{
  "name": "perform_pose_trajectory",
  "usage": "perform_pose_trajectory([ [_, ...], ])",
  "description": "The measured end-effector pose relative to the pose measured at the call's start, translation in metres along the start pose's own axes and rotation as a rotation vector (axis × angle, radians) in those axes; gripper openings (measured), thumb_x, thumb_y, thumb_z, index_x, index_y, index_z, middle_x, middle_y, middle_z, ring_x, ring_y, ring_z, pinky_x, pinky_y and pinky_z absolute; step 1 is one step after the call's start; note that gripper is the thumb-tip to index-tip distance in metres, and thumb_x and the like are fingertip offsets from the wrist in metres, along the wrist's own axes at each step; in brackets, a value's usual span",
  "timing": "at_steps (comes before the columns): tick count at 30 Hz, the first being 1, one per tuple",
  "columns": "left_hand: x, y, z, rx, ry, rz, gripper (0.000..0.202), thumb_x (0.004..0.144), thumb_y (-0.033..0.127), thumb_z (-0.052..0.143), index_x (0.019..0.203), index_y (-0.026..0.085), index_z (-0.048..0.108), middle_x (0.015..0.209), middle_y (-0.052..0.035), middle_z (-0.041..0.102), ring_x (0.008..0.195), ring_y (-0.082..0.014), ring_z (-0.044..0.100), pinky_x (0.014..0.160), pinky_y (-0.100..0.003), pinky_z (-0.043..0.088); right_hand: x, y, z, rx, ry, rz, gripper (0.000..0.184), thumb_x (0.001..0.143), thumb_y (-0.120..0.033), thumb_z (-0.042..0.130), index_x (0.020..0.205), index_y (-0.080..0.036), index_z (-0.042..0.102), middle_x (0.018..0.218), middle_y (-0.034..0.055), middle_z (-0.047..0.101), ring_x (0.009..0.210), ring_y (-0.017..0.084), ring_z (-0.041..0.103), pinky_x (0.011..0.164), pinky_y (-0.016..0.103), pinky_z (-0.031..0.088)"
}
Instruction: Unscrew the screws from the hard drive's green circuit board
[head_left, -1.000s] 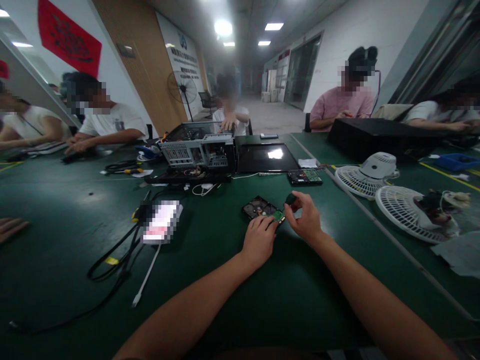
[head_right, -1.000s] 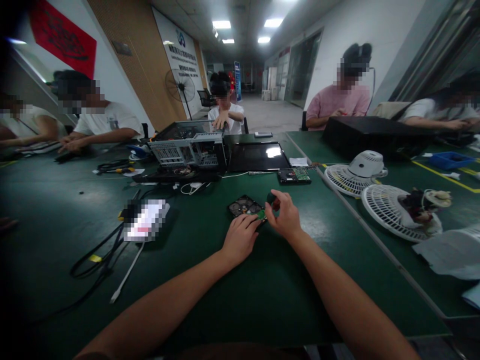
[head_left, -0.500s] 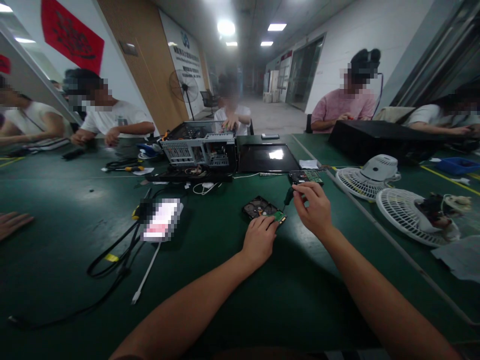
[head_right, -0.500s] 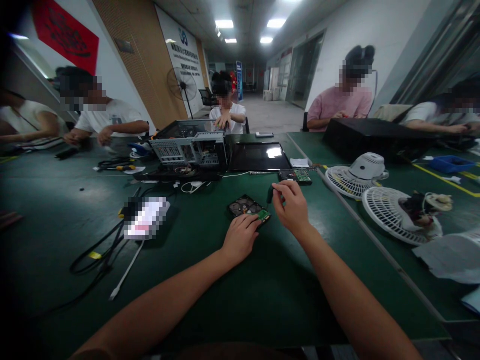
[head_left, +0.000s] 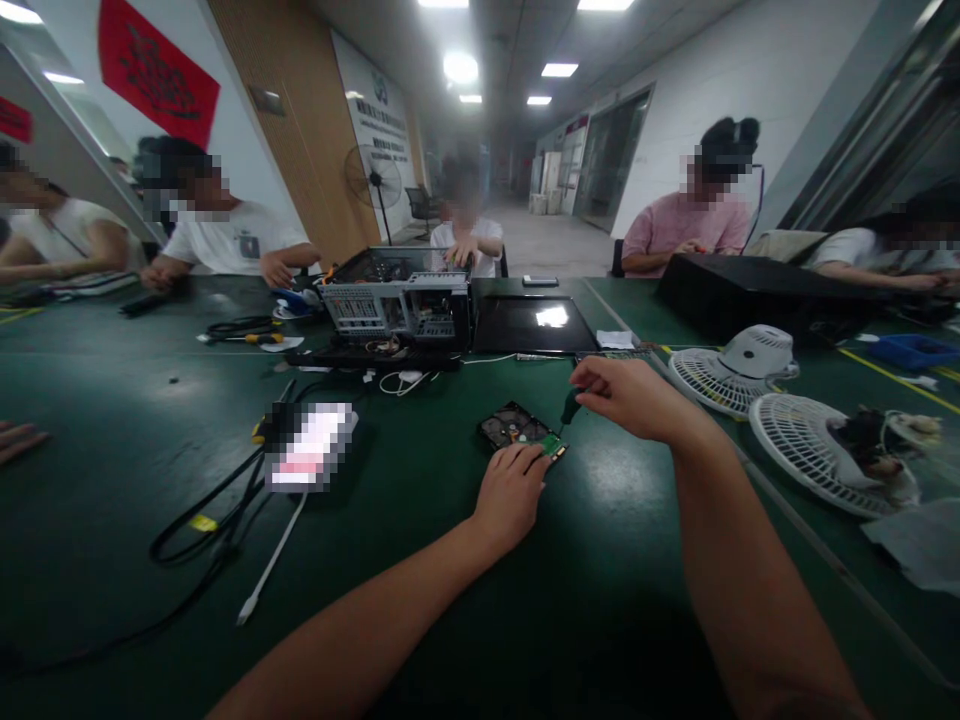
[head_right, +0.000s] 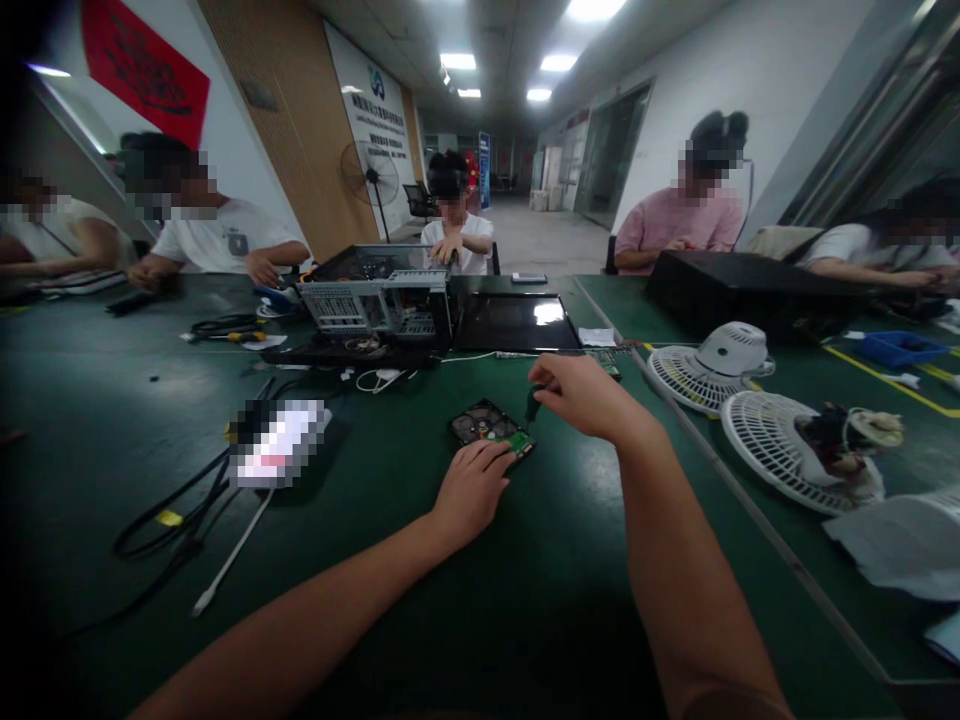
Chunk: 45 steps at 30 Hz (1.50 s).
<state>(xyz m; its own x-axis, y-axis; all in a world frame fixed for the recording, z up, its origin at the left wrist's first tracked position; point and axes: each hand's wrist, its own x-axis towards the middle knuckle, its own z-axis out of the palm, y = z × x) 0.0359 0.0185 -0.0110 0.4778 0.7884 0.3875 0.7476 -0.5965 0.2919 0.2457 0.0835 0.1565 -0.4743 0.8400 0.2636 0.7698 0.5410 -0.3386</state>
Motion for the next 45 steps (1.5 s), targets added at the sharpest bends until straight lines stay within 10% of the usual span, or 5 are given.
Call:
perform_pose_trajectory([
  [45, 0.000, -0.001, 0.000, 0.013, 0.032, 0.017, 0.044, 0.093, 0.015, 0.063, 0.136, 0.023, 0.057, 0.141, -0.0061, 0.057, 0.132, -0.0280, 0.047, 0.112, -0.047, 0.040, -0.015, -0.001, 0.010, -0.130, 0.038, -0.065, 0.024, 0.093, -0.018, 0.051, 0.110, -0.020, 0.068, 0.106, 0.0097, 0.071, 0.097, 0.025, 0.067, 0.091, 0.041, 0.051],
])
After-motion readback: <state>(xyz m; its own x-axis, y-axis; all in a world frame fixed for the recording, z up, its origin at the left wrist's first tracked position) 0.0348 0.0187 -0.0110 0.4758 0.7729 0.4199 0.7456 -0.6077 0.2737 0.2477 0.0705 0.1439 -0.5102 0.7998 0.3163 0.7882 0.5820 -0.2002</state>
